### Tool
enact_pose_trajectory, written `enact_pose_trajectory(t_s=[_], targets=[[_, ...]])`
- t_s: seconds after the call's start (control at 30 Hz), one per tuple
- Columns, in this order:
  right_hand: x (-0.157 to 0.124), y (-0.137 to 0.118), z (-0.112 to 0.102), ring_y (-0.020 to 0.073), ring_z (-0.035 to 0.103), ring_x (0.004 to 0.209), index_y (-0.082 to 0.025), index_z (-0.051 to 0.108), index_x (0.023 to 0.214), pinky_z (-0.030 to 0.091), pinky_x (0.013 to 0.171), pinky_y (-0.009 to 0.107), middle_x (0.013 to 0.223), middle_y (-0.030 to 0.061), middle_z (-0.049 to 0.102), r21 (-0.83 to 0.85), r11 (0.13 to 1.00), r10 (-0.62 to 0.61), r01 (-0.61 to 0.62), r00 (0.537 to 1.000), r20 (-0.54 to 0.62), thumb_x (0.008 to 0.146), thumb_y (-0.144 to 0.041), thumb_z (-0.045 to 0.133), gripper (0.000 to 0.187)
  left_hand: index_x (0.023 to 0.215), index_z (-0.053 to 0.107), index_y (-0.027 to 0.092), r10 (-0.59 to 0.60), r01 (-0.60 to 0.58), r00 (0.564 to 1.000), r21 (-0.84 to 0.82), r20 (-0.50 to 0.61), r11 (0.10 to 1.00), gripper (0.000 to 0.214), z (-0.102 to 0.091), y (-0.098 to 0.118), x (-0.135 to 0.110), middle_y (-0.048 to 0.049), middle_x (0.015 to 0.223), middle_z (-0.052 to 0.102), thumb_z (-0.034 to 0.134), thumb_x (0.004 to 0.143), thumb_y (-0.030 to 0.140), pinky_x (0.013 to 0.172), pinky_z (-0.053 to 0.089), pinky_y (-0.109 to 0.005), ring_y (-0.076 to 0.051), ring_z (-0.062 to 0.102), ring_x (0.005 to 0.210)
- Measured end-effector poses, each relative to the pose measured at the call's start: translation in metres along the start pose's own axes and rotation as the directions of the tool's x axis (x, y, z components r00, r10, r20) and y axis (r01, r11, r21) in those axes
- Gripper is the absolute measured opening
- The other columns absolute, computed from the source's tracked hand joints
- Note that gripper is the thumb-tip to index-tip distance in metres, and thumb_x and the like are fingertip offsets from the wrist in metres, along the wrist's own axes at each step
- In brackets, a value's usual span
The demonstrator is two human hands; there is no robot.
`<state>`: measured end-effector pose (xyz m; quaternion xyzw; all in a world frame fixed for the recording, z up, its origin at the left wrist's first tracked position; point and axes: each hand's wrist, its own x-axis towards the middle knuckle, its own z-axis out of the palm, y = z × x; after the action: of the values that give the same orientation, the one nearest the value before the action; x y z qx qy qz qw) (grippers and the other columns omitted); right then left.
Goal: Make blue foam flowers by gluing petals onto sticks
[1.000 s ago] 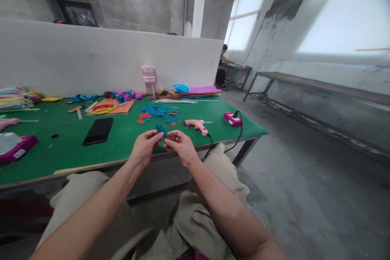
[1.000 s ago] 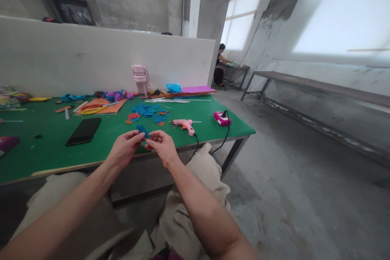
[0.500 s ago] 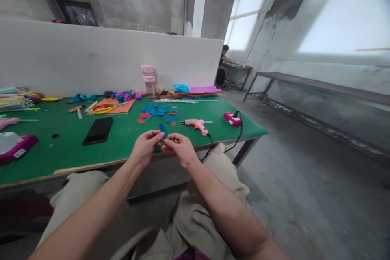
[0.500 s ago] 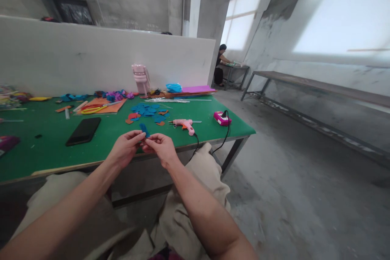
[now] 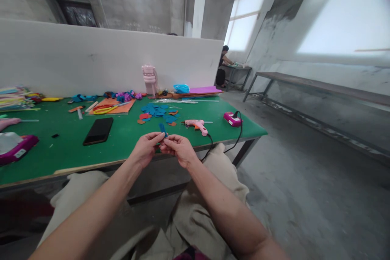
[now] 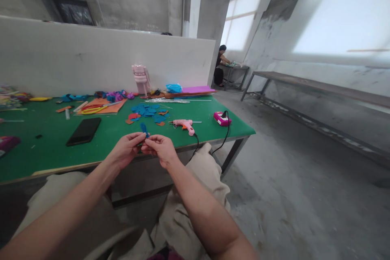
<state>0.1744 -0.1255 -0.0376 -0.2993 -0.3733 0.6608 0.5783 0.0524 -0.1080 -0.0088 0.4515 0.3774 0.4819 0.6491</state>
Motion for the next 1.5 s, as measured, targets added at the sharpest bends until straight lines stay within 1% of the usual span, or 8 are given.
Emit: enact_pose_trajectory(t_s=[0.17,0.53,0.7,0.8,0.93,1.13,1.33,1.5], targets=[[0.0002,0.0003,-0.0006,0.0090,0.061,0.054,-0.013,0.060,0.073,0.052,0.060,0.025,0.066,0.0017,0.065,0.001,1.000,0.020,-0.020,1.000,0.014,0.058,-0.031,0.071,0.026,0.067,0.066,0.012,-0.017,0.017,1.000,-0.015,-0.013,1.000,0.022,-0.0017,-0.0002,0.0012,-0.0021,0.062,0.062,0.073,0.054,0.028,0.051,0.040,-0.021,-0.009,0.053,0.053],[0.0017,0.0014,-0.0018,0.0062,0.059,0.054,-0.013,0.059,0.072,0.051,0.060,0.021,0.065,-0.0013,0.064,0.119,0.987,0.098,-0.108,0.991,0.089,0.061,-0.028,0.071,0.022,0.068,0.066,0.013,-0.125,0.132,0.986,-0.068,0.107,0.989,0.018,-0.0011,0.0072,-0.0031,-0.0004,0.056,0.059,0.073,0.056,0.023,0.048,0.040,-0.020,-0.007,0.050,0.048],[0.0005,0.0009,-0.0020,0.0053,0.059,0.055,-0.013,0.059,0.073,0.052,0.061,0.019,0.066,-0.0018,0.064,0.156,0.976,0.132,-0.153,0.981,0.139,0.063,-0.027,0.070,0.020,0.065,0.064,0.013,-0.147,0.158,0.983,-0.094,0.109,0.983,0.017,-0.0013,0.0075,-0.0026,0.0005,0.052,0.056,0.073,0.055,0.022,0.044,0.037,-0.018,-0.006,0.048,0.044],[0.0001,0.0001,-0.0026,0.0063,0.059,0.056,-0.014,0.059,0.075,0.052,0.061,0.020,0.067,-0.0015,0.064,0.109,0.986,0.110,-0.125,0.984,0.138,0.062,-0.027,0.070,0.022,0.064,0.063,0.013,-0.122,0.128,0.990,-0.082,0.076,0.988,0.018,-0.0026,0.0073,-0.0012,0.0010,0.051,0.055,0.073,0.055,0.024,0.042,0.036,-0.018,-0.006,0.046,0.044],[-0.0001,-0.0011,-0.0034,0.0069,0.059,0.053,-0.014,0.060,0.074,0.052,0.060,0.021,0.065,-0.0012,0.064,0.061,0.994,0.087,-0.094,0.991,0.099,0.061,-0.030,0.071,0.024,0.060,0.061,0.014,-0.062,0.066,0.996,-0.056,0.062,0.996,0.018,-0.0048,0.0066,0.0004,0.0007,0.054,0.055,0.073,0.053,0.026,0.048,0.039,-0.021,-0.008,0.048,0.048],[0.0000,-0.0016,-0.0048,0.0050,0.057,0.051,-0.013,0.060,0.073,0.052,0.059,0.020,0.064,-0.0016,0.063,0.106,0.985,0.123,-0.135,0.986,0.113,0.063,-0.029,0.069,0.021,0.061,0.061,0.013,-0.045,0.050,0.994,-0.048,0.099,0.998,0.018,-0.0081,0.0036,0.0033,0.0002,0.057,0.056,0.072,0.056,0.026,0.055,0.041,-0.023,-0.009,0.051,0.054],[0.0021,0.0002,-0.0076,0.0047,0.057,0.053,-0.014,0.060,0.075,0.052,0.060,0.018,0.063,-0.0024,0.062,0.146,0.969,0.181,-0.201,0.973,0.141,0.065,-0.026,0.069,0.018,0.058,0.060,0.013,-0.034,0.038,0.997,-0.056,0.071,0.998,0.017,-0.0087,0.0025,0.0047,0.0014,0.055,0.054,0.072,0.055,0.025,0.054,0.039,-0.022,-0.008,0.049,0.053],[0.0015,-0.0004,-0.0069,0.0045,0.057,0.053,-0.014,0.060,0.078,0.052,0.060,0.018,0.065,-0.0024,0.062,0.158,0.957,0.218,-0.244,0.962,0.165,0.064,-0.027,0.069,0.022,0.059,0.061,0.014,-0.062,0.067,0.995,-0.052,0.082,0.996,0.016,-0.0077,0.0033,0.0038,0.0013,0.056,0.056,0.071,0.056,0.026,0.053,0.039,-0.022,-0.008,0.050,0.051]])
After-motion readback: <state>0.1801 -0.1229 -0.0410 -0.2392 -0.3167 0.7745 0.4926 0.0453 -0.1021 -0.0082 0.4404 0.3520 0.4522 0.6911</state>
